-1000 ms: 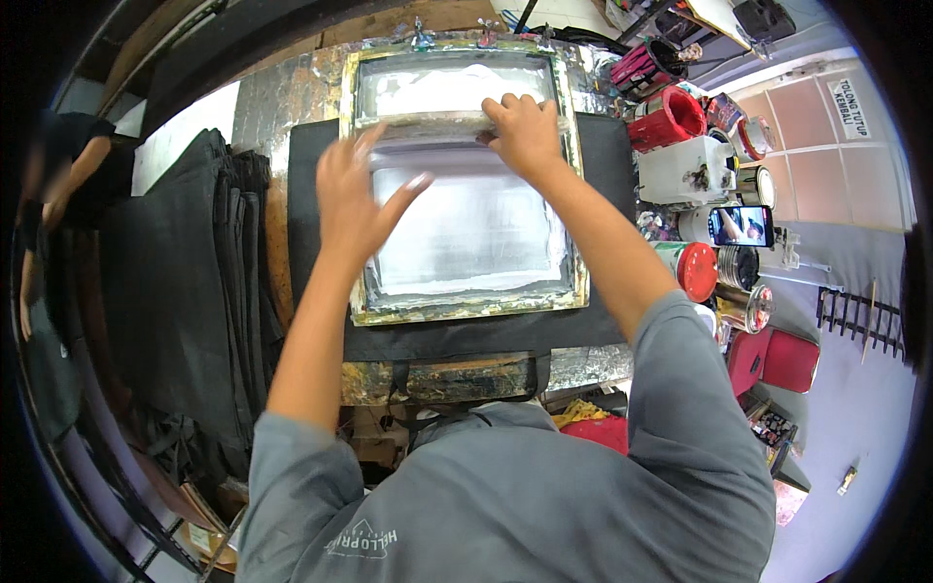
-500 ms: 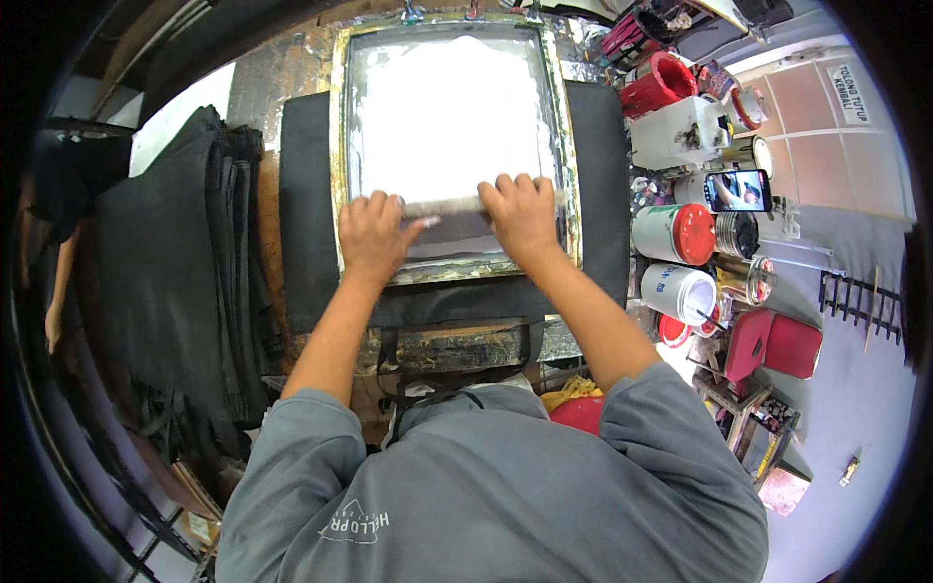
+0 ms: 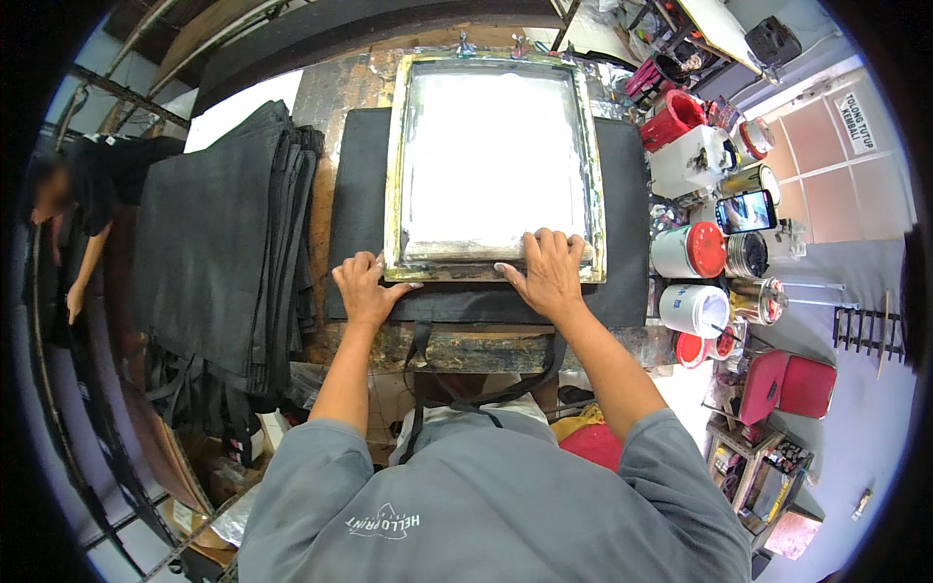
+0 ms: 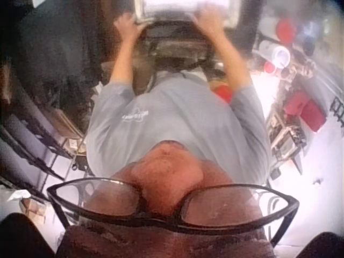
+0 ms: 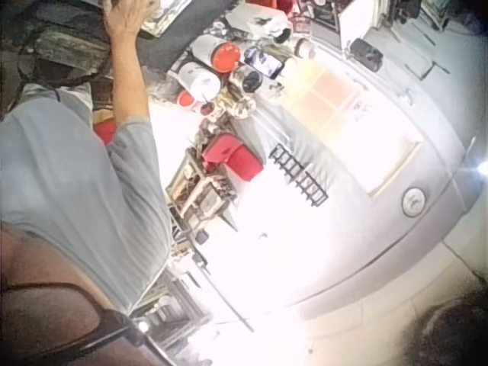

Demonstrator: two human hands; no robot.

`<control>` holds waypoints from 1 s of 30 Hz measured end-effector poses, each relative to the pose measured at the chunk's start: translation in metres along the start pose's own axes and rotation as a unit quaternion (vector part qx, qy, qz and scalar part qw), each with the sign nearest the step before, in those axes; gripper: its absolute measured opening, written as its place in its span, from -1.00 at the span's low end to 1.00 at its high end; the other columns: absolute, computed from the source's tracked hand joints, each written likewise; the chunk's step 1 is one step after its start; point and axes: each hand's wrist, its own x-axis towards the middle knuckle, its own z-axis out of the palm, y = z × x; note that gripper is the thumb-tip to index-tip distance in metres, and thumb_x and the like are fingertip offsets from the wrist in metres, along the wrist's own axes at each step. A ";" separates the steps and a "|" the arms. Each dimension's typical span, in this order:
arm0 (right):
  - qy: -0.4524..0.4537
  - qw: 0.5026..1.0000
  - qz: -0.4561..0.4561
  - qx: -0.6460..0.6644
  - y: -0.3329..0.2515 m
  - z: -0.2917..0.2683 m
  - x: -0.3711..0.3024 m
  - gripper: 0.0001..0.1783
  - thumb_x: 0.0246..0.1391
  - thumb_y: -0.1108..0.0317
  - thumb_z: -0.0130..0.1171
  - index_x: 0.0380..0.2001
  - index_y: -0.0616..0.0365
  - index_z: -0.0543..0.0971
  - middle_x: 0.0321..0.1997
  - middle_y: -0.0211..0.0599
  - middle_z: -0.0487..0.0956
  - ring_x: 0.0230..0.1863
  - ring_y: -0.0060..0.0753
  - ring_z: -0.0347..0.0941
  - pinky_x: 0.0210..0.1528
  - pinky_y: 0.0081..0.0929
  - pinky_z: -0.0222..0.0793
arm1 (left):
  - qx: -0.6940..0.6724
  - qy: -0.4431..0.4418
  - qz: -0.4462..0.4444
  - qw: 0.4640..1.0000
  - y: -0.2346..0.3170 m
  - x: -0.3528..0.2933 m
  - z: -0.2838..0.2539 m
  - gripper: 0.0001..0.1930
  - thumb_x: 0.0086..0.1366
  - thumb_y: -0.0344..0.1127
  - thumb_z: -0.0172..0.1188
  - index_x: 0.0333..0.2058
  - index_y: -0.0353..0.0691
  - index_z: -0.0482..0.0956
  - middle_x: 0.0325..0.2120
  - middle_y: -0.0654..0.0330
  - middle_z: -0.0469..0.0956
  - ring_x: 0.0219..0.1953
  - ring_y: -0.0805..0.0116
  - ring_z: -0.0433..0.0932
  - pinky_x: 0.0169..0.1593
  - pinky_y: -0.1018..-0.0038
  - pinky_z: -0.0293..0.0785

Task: The person performs screen printing on black bags by placing a bag on the printing station, lowering the screen frame, and using a squeegee to apply white ink. They then lift the frame and set the printed bag aside on a stack.

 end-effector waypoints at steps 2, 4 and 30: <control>0.009 1.000 0.005 0.007 -0.003 -0.007 0.000 -0.37 0.14 -0.26 0.24 -0.09 0.13 0.56 -0.18 -0.22 0.47 -0.07 -0.14 0.36 0.15 0.04 0.06 | -0.052 0.070 0.018 0.996 -0.006 -0.004 0.004 -0.22 -0.14 0.09 0.63 0.04 -0.24 0.69 -0.19 0.23 0.50 0.01 0.16 0.42 0.08 0.14 0.18; 0.030 0.999 0.006 0.008 -0.005 -0.037 0.005 -0.36 0.13 -0.28 0.22 -0.10 0.12 0.56 -0.18 -0.22 0.47 -0.06 -0.12 0.36 0.14 0.06 0.05 | -0.145 0.130 -0.012 0.981 0.006 -0.008 -0.006 -0.21 -0.18 0.01 0.65 0.06 -0.25 0.68 -0.26 0.26 0.53 -0.08 0.16 0.47 0.09 0.18 0.20; 0.180 0.983 -0.020 -0.020 0.044 -0.257 0.221 -0.23 0.26 -0.37 -0.02 -0.19 0.22 0.71 -0.24 0.11 0.67 -0.20 0.18 0.61 -0.09 -0.03 0.46 | -0.250 0.159 -0.137 0.945 0.009 0.101 -0.232 -0.61 0.49 -0.14 0.18 -0.26 -0.47 0.58 -0.39 0.08 0.63 -0.27 0.44 0.48 -0.11 0.40 0.46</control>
